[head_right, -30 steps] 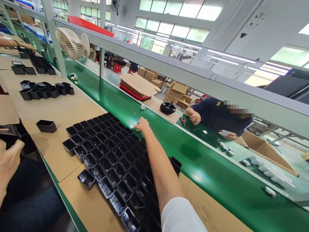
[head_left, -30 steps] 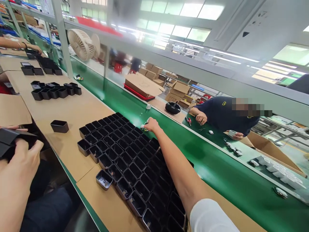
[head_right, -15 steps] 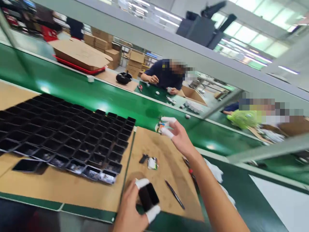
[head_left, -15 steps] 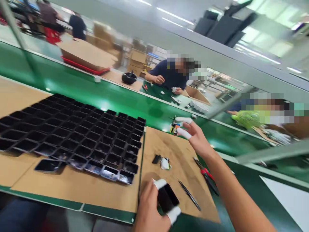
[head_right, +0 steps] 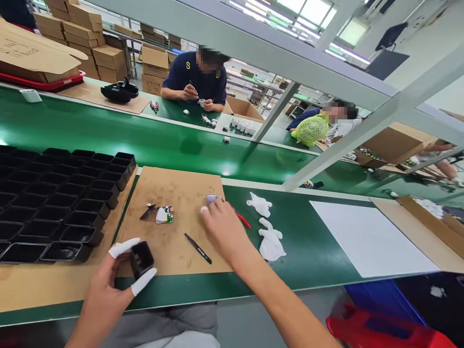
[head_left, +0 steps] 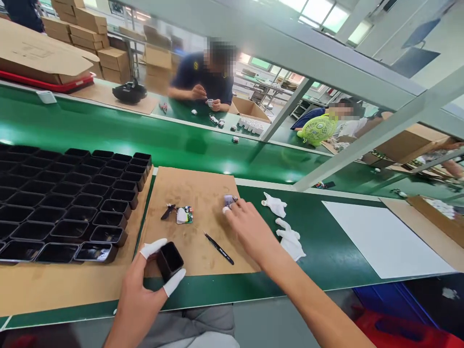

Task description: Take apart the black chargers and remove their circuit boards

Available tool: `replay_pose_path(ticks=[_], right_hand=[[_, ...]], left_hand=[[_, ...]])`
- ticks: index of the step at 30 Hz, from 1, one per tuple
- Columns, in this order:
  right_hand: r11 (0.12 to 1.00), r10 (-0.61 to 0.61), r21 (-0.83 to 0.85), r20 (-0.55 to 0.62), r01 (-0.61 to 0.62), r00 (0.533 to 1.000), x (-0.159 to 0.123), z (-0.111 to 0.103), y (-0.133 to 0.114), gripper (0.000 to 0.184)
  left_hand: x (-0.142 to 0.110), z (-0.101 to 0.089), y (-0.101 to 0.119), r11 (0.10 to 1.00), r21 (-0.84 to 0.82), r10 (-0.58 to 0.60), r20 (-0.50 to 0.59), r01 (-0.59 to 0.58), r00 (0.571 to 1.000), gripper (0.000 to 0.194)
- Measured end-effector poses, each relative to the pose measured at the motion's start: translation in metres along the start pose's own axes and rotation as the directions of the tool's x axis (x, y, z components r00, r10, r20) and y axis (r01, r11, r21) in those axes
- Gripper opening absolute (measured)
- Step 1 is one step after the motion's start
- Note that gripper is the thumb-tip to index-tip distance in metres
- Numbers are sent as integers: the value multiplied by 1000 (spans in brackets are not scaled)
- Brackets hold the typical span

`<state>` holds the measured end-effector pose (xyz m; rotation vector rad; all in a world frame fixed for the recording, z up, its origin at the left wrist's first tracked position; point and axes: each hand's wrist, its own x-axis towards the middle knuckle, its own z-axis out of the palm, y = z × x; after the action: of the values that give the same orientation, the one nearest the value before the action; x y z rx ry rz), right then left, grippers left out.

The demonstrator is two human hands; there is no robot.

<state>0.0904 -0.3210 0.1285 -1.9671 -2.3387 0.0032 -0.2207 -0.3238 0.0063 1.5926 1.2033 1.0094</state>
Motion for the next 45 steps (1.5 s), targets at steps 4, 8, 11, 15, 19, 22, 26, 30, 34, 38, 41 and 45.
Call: replay_pose_path(ticks=[4, 8, 11, 15, 19, 22, 26, 30, 34, 38, 41, 45], right_hand=[[987, -153, 55, 43, 150, 987, -8, -10, -11, 31], [963, 224, 154, 2, -222, 975, -31, -13, 1, 16], [899, 405, 158, 49, -408, 913, -31, 1, 9, 32], [874, 439, 197, 67, -443, 896, -3, 23, 8, 35], [847, 417, 324, 87, -422, 905, 27, 23, 10, 24], [787, 391, 490, 72, -374, 918, 38, 13, 20, 24], [645, 367, 733, -53, -213, 929, 37, 7, 33, 46], [319, 398, 940, -250, 123, 882, 23, 12, 32, 67], [222, 351, 932, -350, 286, 868, 5, 18, 18, 73], [215, 245, 937, -326, 276, 913, -6, 22, 5, 82], [214, 192, 936, -322, 280, 927, -8, 21, 2, 82], [265, 115, 920, -328, 289, 938, -5, 14, 0, 84]], left_hand=[[-1, -1, -2, 1000, 10, -21, -15, 21, 1000, 68], [0, -4, 7, 1000, -15, -22, 18, 23, 1000, 67], [9, -6, 29, 1000, 9, 4, 82, -5, 997, 61], [41, -2, 69, 992, 12, 123, 207, -128, 971, 54], [87, 15, 89, 987, -15, 156, 244, -157, 957, 62], [113, 32, 92, 984, -109, 164, 254, -140, 953, 66], [125, 45, 89, 914, -333, 326, 261, -232, 909, 60], [122, 45, 78, 853, -412, 433, 213, -321, 876, 59], [120, 39, 69, 859, -338, 475, 246, -385, 845, 59], [122, 39, 68, 816, -323, 559, 230, -480, 797, 62], [123, 42, 68, 788, -339, 599, 225, -514, 769, 62], [120, 43, 68, 810, -329, 571, 261, -485, 778, 65]])
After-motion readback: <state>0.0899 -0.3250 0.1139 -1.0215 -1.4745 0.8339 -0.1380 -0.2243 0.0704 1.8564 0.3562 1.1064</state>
